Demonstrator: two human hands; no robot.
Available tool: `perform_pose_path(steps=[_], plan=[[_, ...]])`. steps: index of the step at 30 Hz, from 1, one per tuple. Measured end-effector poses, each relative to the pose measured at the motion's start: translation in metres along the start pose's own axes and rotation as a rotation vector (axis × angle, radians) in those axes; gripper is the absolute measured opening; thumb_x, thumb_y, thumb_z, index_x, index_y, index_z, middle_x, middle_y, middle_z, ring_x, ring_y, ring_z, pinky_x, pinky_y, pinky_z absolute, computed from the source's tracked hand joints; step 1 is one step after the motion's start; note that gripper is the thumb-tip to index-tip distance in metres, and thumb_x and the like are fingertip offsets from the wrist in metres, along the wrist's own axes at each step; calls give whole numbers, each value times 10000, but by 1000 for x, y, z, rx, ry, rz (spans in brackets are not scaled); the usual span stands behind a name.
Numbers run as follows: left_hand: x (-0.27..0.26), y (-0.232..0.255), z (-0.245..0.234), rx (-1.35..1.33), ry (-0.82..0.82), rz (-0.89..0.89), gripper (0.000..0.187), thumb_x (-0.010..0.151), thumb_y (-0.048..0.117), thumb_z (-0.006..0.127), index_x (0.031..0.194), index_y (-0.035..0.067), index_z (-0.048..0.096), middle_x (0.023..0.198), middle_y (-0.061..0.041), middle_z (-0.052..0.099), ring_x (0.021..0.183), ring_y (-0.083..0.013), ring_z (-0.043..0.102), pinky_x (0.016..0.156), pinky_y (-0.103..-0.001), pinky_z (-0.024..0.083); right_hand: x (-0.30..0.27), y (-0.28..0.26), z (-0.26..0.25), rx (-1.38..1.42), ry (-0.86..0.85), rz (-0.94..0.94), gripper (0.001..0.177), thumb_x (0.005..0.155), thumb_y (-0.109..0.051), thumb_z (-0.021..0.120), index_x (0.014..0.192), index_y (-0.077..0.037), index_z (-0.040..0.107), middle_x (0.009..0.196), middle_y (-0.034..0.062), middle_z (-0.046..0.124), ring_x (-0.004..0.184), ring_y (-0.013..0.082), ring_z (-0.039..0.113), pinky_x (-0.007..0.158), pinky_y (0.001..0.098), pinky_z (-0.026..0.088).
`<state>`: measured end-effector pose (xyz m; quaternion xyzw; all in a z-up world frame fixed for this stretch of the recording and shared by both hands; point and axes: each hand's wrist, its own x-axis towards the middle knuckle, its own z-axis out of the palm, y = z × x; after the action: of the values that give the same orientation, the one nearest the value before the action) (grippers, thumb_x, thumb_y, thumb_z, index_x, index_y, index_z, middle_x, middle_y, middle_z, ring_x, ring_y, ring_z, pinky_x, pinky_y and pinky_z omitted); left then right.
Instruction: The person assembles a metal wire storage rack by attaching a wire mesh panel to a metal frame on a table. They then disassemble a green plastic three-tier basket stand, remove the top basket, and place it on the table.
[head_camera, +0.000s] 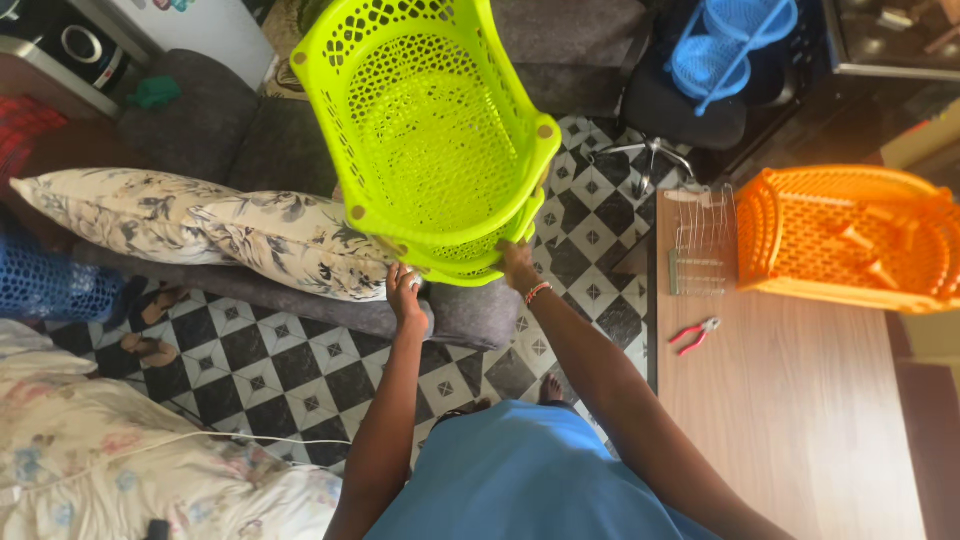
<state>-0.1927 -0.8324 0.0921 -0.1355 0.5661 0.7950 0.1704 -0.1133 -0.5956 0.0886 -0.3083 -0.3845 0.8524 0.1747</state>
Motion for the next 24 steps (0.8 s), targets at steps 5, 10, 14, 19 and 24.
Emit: perform_pose_path(steps=[5, 10, 14, 19, 24], plan=[[18, 16, -17, 175, -34, 30, 448, 943, 222, 638, 1364, 69, 645, 1345, -103, 676, 1239, -244, 623, 1010, -433, 462, -3, -17, -9, -41, 254, -16, 292, 892, -102, 623, 1172, -19, 623, 1028, 140, 671, 836, 302, 702, 666, 485, 625], [42, 28, -3, 79, -273, 58, 582, 957, 366, 680, 1460, 122, 516, 1464, -43, 549, 1329, -204, 526, 1051, -399, 454, -42, -52, -44, 10, 167, 13, 381, 974, -334, 600, 1225, -49, 636, 1122, 132, 725, 906, 292, 742, 751, 472, 641], [55, 33, 52, 16, -357, -203, 707, 903, 479, 684, 1507, 204, 439, 1472, 23, 480, 1285, -201, 491, 982, -399, 435, -89, -88, -75, -34, 58, -17, 459, 972, -362, 622, 1315, -57, 627, 1247, 108, 713, 1053, 250, 729, 864, 463, 632], [35, 33, 109, 6, -654, -373, 793, 841, 583, 715, 1479, 177, 479, 1383, -39, 575, 1199, -232, 565, 914, -416, 455, -146, -123, -130, -129, 163, -29, 485, 952, -395, 605, 1338, -99, 599, 1256, 68, 695, 1075, 218, 703, 880, 448, 609], [-16, 24, 161, 182, -824, -434, 736, 798, 537, 755, 1400, 181, 526, 1288, -51, 595, 1111, -246, 612, 846, -465, 570, -206, -144, -201, -67, 273, -70, 483, 895, -194, 600, 1353, -47, 549, 1215, 141, 693, 1024, 280, 723, 909, 461, 620]])
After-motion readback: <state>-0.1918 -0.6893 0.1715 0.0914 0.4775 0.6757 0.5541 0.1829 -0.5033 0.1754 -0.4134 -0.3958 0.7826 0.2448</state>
